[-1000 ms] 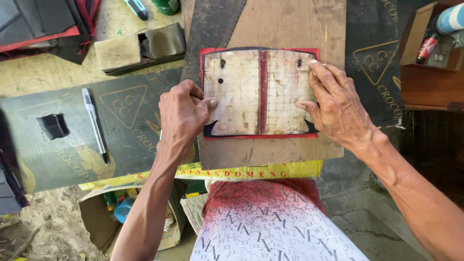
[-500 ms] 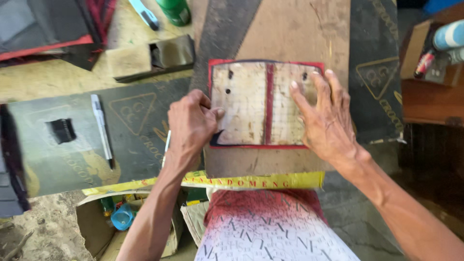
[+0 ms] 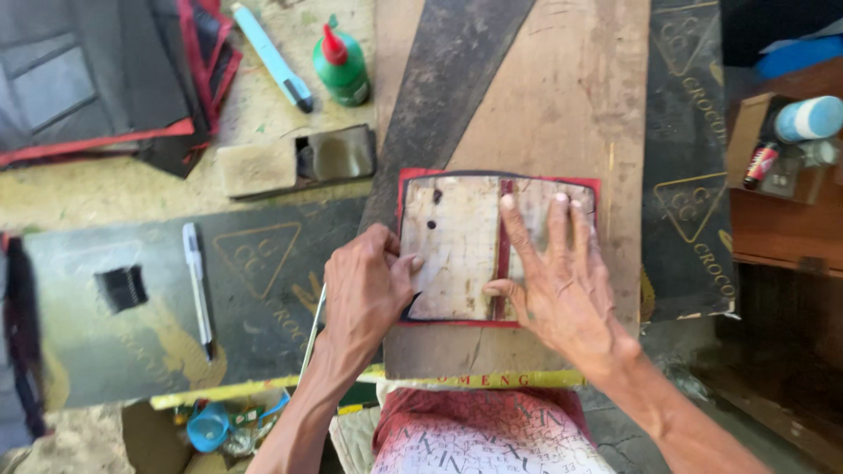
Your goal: The person uses a utility knife and a metal ruler to cut a black material with red edges on a wooden workbench. They then place a wooden template on the material, trace its outline with a pen, and continue cutting along the traced lines.
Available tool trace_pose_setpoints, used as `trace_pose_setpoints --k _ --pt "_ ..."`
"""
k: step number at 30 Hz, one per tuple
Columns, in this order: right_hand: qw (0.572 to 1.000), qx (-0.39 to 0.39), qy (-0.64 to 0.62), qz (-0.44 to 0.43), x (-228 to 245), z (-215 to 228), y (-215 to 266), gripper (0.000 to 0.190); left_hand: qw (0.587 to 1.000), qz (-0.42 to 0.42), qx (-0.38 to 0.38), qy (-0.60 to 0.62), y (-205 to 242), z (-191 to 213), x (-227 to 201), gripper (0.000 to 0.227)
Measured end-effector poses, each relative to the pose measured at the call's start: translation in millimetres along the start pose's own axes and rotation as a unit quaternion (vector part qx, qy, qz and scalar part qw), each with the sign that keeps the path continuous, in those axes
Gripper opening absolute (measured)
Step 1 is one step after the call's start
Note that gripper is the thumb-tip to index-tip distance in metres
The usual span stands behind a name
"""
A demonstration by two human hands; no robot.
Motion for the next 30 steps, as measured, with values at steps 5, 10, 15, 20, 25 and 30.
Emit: trace_pose_setpoints --k 5,10,15,20,25,30 --pt "1.000 0.013 0.002 -0.017 2 1 -4 0.089 0.999 0.020 0.029 0.011 -3 -2 1 0.022" --pt "0.997 0.028 -0.067 -0.040 1 -2 -8 0.098 0.998 0.043 0.040 -0.004 -3 0 -1 0.021" --pt "0.993 0.019 -0.112 -0.038 0 1 -16 0.098 0.997 0.053 0.057 -0.006 -5 2 -4 0.019" --pt "0.993 0.054 -0.090 -0.052 2 0 -21 0.105 0.998 0.044 0.053 -0.001 -5 0 -1 0.019" --pt "0.992 0.072 -0.101 -0.033 5 4 -23 0.113 0.998 0.041 0.038 -0.003 -4 -1 -3 0.018" --pt "0.989 0.099 -0.085 -0.063 8 3 -24 0.114 1.000 -0.009 0.002 -0.025 -11 19 -8 0.020"
Point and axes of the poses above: each hand's wrist, its own y-axis away from the middle knuckle, its own z-axis out of the back of the hand, x = y × z, the point moved 1 cm from there along -y, towards the middle knuckle, and after that the axes turned 15 degrees about -y, right-handed, at the moved point
